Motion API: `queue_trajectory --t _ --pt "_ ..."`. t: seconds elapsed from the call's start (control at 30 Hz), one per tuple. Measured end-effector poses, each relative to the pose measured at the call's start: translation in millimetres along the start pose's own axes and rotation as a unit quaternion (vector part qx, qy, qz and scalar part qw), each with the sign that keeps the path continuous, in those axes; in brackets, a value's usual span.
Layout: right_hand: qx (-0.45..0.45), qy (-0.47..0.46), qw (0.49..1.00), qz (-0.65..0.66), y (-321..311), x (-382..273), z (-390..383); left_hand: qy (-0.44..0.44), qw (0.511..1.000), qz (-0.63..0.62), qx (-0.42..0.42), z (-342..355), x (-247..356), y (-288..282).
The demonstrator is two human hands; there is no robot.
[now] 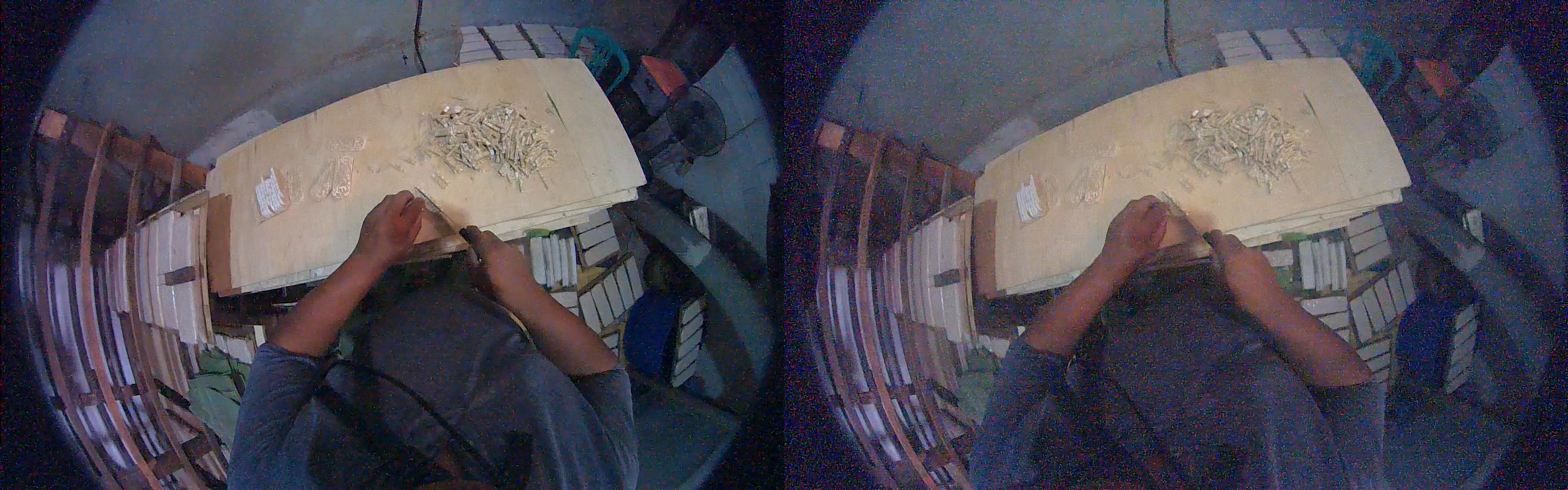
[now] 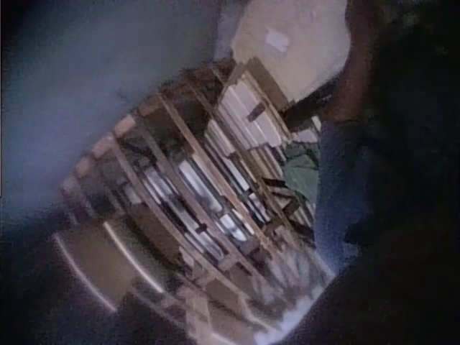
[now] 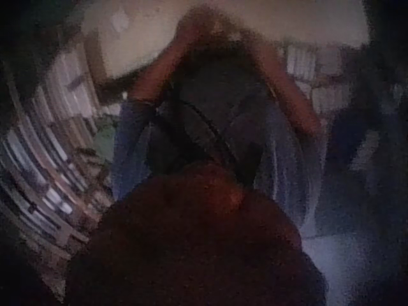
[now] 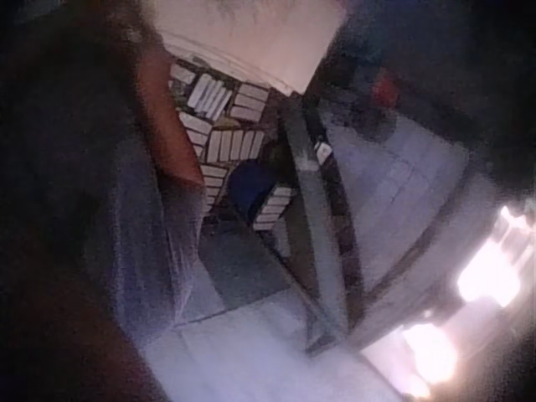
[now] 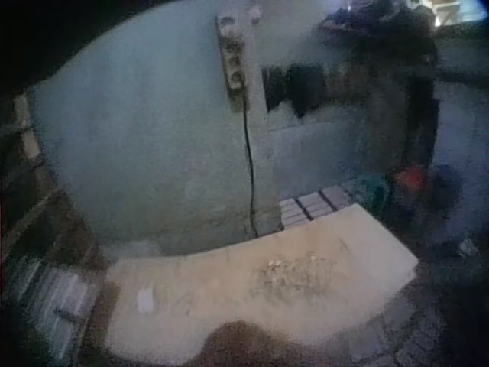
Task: The person uses a knife to slice small rectangular blocks of light-colored wood into thin strips on a wooden workbench. The person holds the blocks with one hand and cuts them with the other, accumulating a pile of wood shavings and strips on the table.
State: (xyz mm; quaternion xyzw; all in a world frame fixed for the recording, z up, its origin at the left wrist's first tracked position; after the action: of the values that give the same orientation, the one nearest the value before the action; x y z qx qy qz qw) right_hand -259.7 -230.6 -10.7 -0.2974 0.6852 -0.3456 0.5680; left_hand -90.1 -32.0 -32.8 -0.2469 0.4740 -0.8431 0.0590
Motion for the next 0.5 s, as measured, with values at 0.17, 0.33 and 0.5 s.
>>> queue_trajectory --t 0.17,0.33,0.5 --pt "-0.029 0.016 0.999 0.003 3 -4 14 -0.016 1.0 0.007 -0.018 -2 -5 5" --pt "-0.038 0.024 0.999 -0.012 8 -5 16 0.01 0.999 -0.006 0.036 8 4 2" --pt "-0.03 0.024 0.999 -0.014 12 1 10 -0.01 0.999 0.042 -0.026 5 0 7"
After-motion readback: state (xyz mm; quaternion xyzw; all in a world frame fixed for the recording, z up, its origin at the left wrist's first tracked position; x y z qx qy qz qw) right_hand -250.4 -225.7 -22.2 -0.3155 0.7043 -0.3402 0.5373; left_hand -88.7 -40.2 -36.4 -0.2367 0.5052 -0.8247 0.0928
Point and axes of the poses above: each hand's wrist, its own z-axis towards the middle knuckle, its own y-axis out of the palm, x = y × z, the point moved 1 cm from there along z, towards the middle knuckle, and after that the axes turned 5 degrees about -z, right-handed, at the moved point
